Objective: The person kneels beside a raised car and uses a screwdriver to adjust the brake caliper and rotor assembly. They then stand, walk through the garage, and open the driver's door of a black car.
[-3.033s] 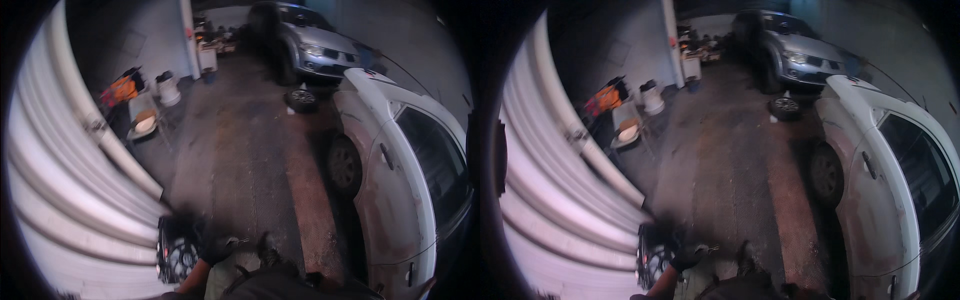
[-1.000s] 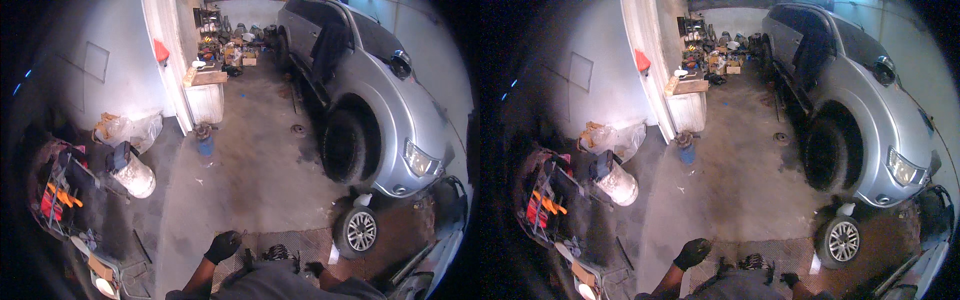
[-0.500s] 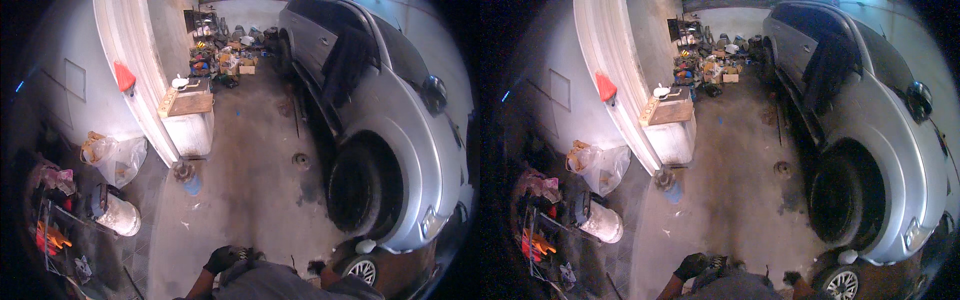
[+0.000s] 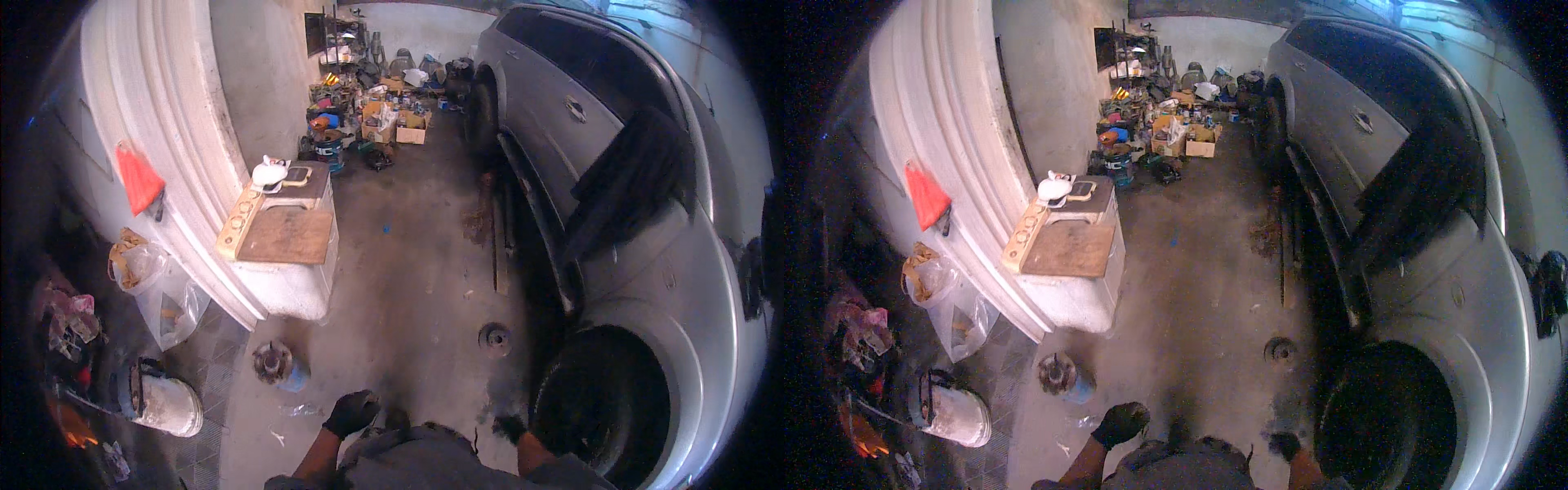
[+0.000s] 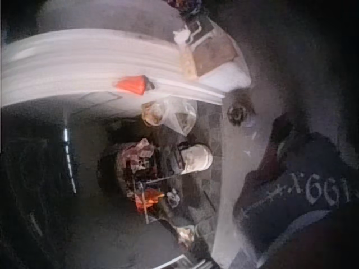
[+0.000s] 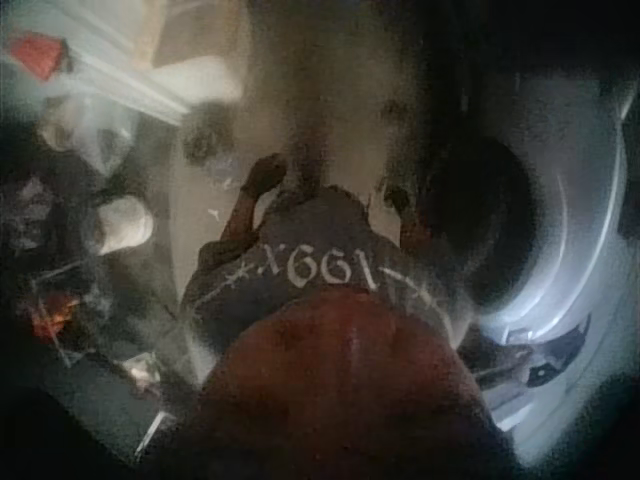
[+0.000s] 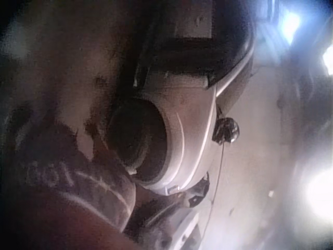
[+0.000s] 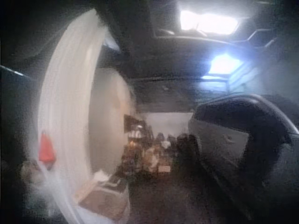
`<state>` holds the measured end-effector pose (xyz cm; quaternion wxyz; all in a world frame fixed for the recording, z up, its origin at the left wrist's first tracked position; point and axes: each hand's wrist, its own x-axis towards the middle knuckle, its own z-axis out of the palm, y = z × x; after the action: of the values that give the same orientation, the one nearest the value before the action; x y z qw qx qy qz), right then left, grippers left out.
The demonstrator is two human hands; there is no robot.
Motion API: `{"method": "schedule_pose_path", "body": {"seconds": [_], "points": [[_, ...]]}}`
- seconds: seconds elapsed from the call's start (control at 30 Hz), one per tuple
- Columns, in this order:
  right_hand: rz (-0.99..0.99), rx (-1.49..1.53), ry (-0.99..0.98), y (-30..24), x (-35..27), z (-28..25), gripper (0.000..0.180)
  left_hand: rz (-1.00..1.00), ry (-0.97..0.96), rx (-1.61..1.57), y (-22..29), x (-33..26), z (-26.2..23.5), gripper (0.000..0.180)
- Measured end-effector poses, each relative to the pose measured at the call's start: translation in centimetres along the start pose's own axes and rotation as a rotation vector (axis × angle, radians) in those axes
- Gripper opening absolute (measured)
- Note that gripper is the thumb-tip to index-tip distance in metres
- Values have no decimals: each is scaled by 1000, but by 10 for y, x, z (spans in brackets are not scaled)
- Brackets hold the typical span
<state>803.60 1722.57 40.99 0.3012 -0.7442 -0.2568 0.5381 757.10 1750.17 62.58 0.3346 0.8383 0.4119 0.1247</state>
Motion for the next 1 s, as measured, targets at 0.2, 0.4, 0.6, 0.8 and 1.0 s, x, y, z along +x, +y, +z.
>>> {"method": "schedule_pose_path", "body": {"seconds": [0.2, 0.4, 0.6, 0.8, 1.0], "points": [[449, 236, -136, -47, 84, 7, 31, 231, 36, -185, 10, 245, -59, 22], [376, -53, -182, -165, 260, -73, 33, 70, -124, -129, 9, 449, -58, 20], [47, -570, -185, -299, 493, -211, 34, 439, 14, 137, -15, 628, -62, 23], [-355, 75, 66, -622, 724, -275, 31, 148, 56, 11, -47, 790, -108, 21], [-199, 432, -136, -688, 863, -318, 33, 112, 90, -45, -92, 982, -145, 21]]}}
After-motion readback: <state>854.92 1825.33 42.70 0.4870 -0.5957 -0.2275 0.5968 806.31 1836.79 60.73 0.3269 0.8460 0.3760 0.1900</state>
